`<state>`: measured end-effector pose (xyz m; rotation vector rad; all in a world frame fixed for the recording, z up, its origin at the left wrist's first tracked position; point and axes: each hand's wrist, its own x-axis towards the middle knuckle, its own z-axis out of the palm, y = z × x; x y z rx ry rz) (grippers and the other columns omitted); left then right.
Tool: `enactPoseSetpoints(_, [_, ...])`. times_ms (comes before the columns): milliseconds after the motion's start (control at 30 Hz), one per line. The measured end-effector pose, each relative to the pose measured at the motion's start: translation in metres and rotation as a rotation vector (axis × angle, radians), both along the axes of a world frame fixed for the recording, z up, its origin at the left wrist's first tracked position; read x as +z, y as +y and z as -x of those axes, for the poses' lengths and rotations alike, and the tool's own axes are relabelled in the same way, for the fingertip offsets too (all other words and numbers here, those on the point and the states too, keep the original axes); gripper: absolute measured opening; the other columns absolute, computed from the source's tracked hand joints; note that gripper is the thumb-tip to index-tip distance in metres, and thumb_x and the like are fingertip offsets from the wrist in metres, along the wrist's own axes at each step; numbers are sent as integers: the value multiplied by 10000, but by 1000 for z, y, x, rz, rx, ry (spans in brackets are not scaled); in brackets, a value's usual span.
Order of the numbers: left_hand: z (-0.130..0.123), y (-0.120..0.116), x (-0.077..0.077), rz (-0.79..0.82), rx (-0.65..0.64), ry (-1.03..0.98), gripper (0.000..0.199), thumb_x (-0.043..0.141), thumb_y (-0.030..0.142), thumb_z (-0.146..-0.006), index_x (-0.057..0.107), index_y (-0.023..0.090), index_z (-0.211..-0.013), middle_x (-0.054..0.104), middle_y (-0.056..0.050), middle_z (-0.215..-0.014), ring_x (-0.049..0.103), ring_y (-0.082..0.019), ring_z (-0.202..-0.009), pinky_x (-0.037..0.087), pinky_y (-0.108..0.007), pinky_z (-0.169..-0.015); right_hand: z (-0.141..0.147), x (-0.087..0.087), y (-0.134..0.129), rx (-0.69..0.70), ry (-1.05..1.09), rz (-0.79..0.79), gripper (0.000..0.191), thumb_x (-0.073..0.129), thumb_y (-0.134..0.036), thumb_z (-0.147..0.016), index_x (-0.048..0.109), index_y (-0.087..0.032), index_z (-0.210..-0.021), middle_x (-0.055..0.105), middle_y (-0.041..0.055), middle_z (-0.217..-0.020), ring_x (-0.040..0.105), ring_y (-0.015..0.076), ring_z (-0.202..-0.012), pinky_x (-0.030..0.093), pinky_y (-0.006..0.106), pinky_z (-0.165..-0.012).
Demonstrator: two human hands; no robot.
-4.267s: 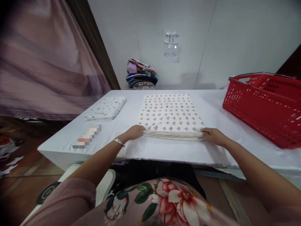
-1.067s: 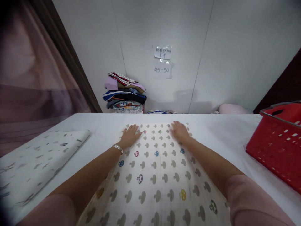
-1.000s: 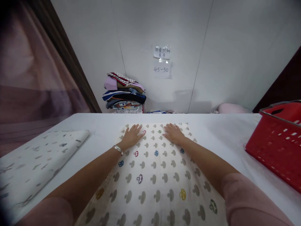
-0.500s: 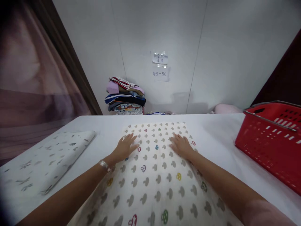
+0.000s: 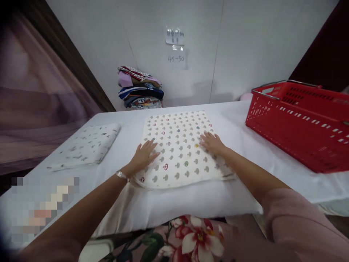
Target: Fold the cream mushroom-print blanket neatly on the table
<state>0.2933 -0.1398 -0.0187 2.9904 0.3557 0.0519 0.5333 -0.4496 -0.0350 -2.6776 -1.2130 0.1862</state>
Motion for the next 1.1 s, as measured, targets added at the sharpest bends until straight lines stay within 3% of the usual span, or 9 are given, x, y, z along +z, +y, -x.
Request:
enactPoseSetpoints(67, [21,-12,-6,20,-54,29,555,390,489,-902,366,248,-1401,247,-58,-1518,158,-241,-1409,86,-433,-1138,18,-3,-18,39,3,-4,554,287,-529,-921,376,-277,-1406,230,50,-1524,151,255,-1401,94,481,-1114])
enactPoseSetpoints(167, [33,-23,-9,59,-16,67,516,420,444,-900,398,255,-1380,275,-52,-1508,189,-242,-1399,125,-430,-1132,34,1,-29,5,28,-61,529,339,-512,-916,450,-248,-1360,271,69,-1508,182,262,-1392,116,485,-1111])
enactPoseSetpoints(233, [35,-31,-7,89,38,51,483,446,430,-892,450,258,-1343,313,-48,-1491,213,-241,-1391,161,-418,-1128,41,10,-33,-65,58,-214,519,364,-515,-912,494,-231,-1327,311,64,-1491,218,253,-1382,176,447,-1108])
enactPoseSetpoints(367, [56,-64,-2,197,38,-118,371,455,396,-895,595,237,-1200,512,-49,-1351,384,-217,-1305,272,-360,-1103,56,23,-69,-259,144,-613,463,403,-488,-896,626,-181,-1161,585,72,-1262,498,221,-1188,383,349,-995])
enactPoseSetpoints(500, [80,-110,-9,266,-85,-310,331,493,406,-879,651,227,-1109,591,-47,-1254,490,-210,-1206,357,-355,-1059,75,11,-127,-471,199,-756,328,516,-393,-821,687,-158,-973,696,65,-1007,609,203,-961,460,304,-849])
enactPoseSetpoints(633, [73,-149,-14,244,-220,-324,332,554,396,-855,647,213,-1116,587,-66,-1256,506,-223,-1174,372,-386,-1041,91,-6,-153,-610,264,-674,294,511,-343,-786,690,-149,-916,698,46,-808,600,162,-696,442,252,-621])
enactPoseSetpoints(767, [54,-171,-12,159,-318,-255,317,567,346,-850,641,209,-1127,565,-76,-1281,504,-245,-1155,386,-412,-1010,100,-5,-145,-549,218,-482,284,499,-385,-791,682,-170,-759,655,18,-669,566,152,-651,389,237,-581])
enactPoseSetpoints(967, [47,-172,-14,104,-316,-243,281,507,261,-879,636,215,-1125,579,-68,-1253,509,-232,-1126,399,-396,-982,98,7,-127,-540,253,-287,289,583,-418,-752,618,-172,-604,603,15,-581,524,140,-592,323,240,-532])
enactPoseSetpoints(1100, [46,-172,-14,99,-322,-248,267,506,249,-881,638,203,-1109,593,-69,-1230,517,-230,-1105,408,-389,-965,95,15,-124,-556,319,-267,245,633,-342,-714,582,-165,-552,518,-8,-487,476,119,-527,309,230,-505])
